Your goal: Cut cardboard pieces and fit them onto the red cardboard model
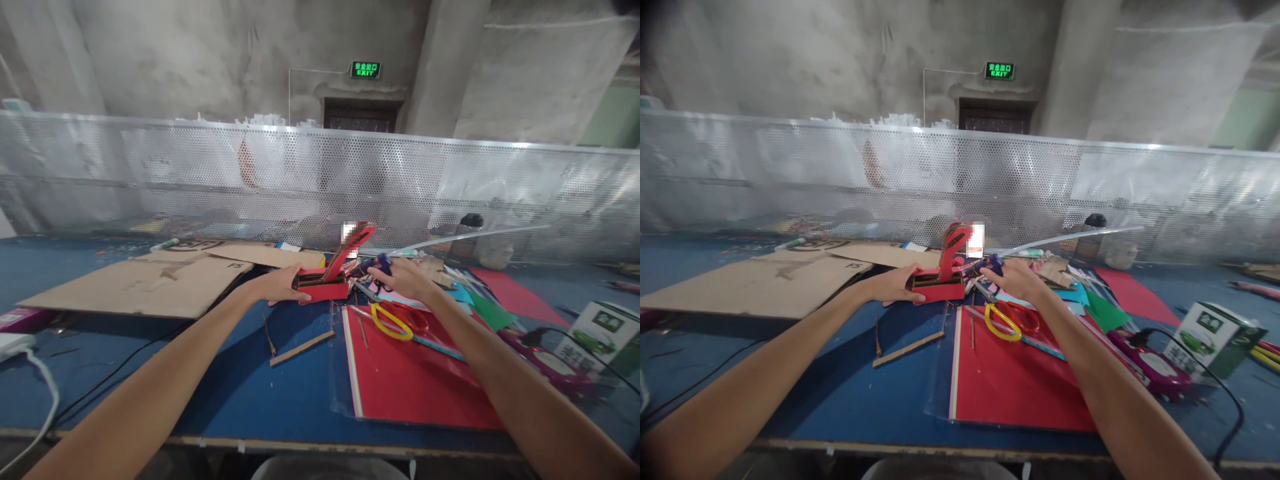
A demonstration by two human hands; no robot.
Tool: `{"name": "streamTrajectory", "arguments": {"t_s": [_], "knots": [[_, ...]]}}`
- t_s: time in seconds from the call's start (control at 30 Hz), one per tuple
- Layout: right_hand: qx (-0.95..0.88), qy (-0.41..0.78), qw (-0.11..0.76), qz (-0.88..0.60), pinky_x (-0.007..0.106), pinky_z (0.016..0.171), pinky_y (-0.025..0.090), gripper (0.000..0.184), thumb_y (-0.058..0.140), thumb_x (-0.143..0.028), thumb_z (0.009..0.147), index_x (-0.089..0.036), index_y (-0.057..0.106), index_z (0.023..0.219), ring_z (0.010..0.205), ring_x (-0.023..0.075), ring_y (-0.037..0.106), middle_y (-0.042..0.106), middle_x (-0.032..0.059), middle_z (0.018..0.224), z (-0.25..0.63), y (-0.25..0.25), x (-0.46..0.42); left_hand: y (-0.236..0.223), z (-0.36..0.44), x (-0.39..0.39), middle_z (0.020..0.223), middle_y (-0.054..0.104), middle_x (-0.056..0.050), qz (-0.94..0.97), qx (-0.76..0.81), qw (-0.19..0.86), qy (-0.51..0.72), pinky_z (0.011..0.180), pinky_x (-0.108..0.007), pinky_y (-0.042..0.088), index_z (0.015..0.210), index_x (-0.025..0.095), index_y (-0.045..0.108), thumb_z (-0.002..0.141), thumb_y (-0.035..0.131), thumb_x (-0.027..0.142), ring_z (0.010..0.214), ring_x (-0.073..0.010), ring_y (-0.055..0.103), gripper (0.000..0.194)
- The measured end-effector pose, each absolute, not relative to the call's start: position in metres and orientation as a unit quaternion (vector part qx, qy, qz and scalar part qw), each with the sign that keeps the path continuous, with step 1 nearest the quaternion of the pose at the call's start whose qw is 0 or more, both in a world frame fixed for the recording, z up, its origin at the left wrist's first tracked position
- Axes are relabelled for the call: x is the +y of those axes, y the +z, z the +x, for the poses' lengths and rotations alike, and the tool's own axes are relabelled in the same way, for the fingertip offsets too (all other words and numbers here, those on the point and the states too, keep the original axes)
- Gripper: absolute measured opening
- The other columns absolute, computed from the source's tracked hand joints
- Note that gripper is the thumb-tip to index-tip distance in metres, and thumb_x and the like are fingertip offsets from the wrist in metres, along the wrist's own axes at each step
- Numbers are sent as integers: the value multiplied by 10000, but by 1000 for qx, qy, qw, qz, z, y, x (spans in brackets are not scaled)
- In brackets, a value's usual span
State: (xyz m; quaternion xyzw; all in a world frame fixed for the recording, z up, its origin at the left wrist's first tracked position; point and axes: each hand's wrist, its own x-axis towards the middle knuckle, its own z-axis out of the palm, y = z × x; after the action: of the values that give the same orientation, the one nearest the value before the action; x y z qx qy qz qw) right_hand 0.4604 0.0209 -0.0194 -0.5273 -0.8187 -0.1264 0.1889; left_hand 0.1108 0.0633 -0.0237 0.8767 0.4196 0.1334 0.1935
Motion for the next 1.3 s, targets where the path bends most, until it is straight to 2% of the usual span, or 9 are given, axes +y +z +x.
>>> {"name": "streamTrajectory", "arguments": {"t_s": [0.13,0.23,0.33,0.47,0.6,0.8,0.97,1.3], "knots": [[-814,-70,231,-529,321,712,444,501,422,-541,996,-207,704,751,740,227,625,687,82,735,462,-18,16,-20,113,57,973,731,-88,875,423,210,109,467,-312,397,1245,206,470,728,685,675,431,-172,569,731],[-806,22,258,-533,308,640,456,518,459,-601,971,-207,674,713,626,200,598,643,46,625,464,-16,9,-18,114,54,978,732,-90,873,426,208,112,461,-310,398,1236,203,472,726,691,652,419,-164,558,714],[-813,70,254,-518,309,619,463,545,437,-628,974,-203,694,749,599,194,593,635,34,609,465,-15,7,-18,114,54,1009,733,-94,874,427,203,109,483,-310,417,1262,204,469,731,685,658,443,-169,581,732],[-816,-21,256,-518,335,729,487,512,437,-587,984,-214,684,734,727,225,621,661,59,686,468,-18,13,-18,113,55,1055,733,-101,879,419,202,106,508,-316,428,1267,204,480,737,684,657,458,-175,600,726],[-821,-74,248,-509,349,829,477,434,457,-504,1000,-208,729,836,848,247,638,699,87,804,467,-17,15,-20,112,57,1063,726,-101,879,417,205,109,494,-326,428,1260,199,483,735,684,660,436,-175,587,726],[-818,-91,235,-517,343,817,466,410,475,-492,1001,-215,761,909,867,267,645,704,90,780,465,-14,15,-22,111,61,1050,730,-96,881,419,190,115,567,-345,463,1290,198,482,722,694,682,473,-195,618,775],[-813,-101,223,-529,345,793,456,445,466,-496,1006,-196,741,826,841,265,647,718,112,814,466,-20,21,-22,111,59,996,745,-86,881,414,208,98,549,-332,444,1300,197,453,763,666,670,456,-193,603,746],[-817,-88,217,-527,323,775,452,432,464,-470,1022,-183,753,881,831,240,647,701,97,798,457,-16,15,-19,114,57,1011,738,-90,875,422,209,107,508,-311,419,1282,192,469,738,699,633,435,-171,587,736]]}}
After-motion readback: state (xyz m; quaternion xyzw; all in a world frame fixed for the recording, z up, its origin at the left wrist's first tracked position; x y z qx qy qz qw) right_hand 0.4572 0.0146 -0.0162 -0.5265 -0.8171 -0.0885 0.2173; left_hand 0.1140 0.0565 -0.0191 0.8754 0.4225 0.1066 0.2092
